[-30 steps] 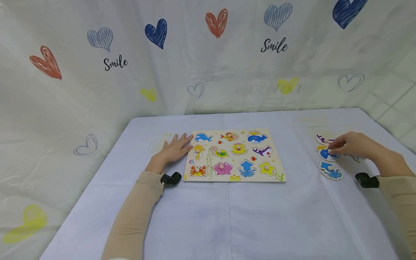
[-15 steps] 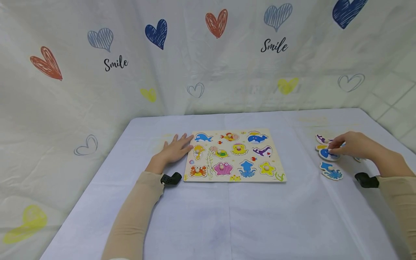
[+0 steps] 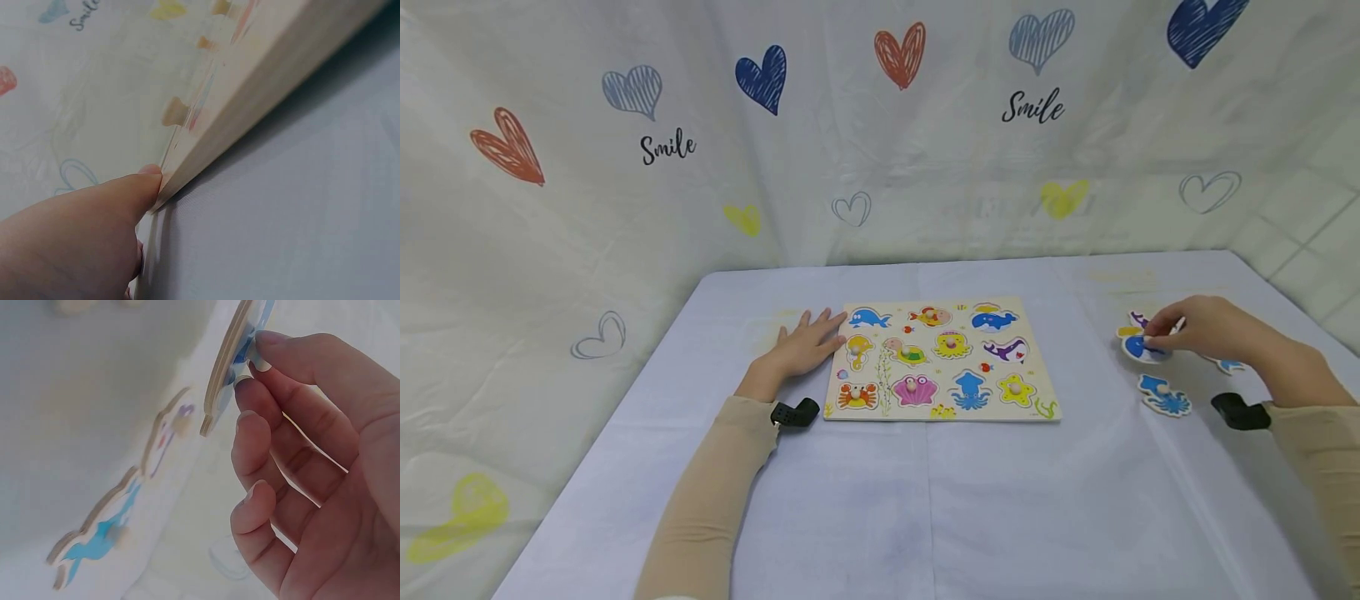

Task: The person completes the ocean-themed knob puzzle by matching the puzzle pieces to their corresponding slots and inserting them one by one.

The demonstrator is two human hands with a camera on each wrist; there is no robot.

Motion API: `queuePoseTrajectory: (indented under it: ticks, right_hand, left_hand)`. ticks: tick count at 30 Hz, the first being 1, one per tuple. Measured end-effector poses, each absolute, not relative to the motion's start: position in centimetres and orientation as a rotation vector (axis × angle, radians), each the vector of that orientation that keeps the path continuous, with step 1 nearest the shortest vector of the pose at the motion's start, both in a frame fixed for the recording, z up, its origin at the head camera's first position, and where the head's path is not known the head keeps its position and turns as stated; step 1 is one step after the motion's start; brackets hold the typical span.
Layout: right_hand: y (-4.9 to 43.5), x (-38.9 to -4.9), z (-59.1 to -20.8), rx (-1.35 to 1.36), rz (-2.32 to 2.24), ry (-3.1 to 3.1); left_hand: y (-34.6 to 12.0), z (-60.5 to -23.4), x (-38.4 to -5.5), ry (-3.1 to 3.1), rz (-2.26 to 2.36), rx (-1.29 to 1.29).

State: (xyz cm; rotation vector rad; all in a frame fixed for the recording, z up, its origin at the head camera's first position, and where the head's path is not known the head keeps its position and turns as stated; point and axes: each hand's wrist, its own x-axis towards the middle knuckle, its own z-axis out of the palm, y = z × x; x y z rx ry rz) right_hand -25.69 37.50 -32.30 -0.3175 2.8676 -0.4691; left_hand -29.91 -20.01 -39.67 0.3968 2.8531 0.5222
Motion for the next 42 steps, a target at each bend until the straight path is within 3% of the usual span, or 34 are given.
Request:
queuePoseTrajectory:
  ticks: [17, 42]
  right_hand:
    - [31.5, -25.3, -30.2, -0.505, -0.444, 2.911]
    - [24.4, -28.4, -31.3, -0.650, -0.393, 2.908]
  left_hand:
    - [-20.1, -39.6, -29.9, 2.850, 0.533, 0.394]
    - [-20.1, -39.6, -29.9, 2.849, 0.537, 0.399]
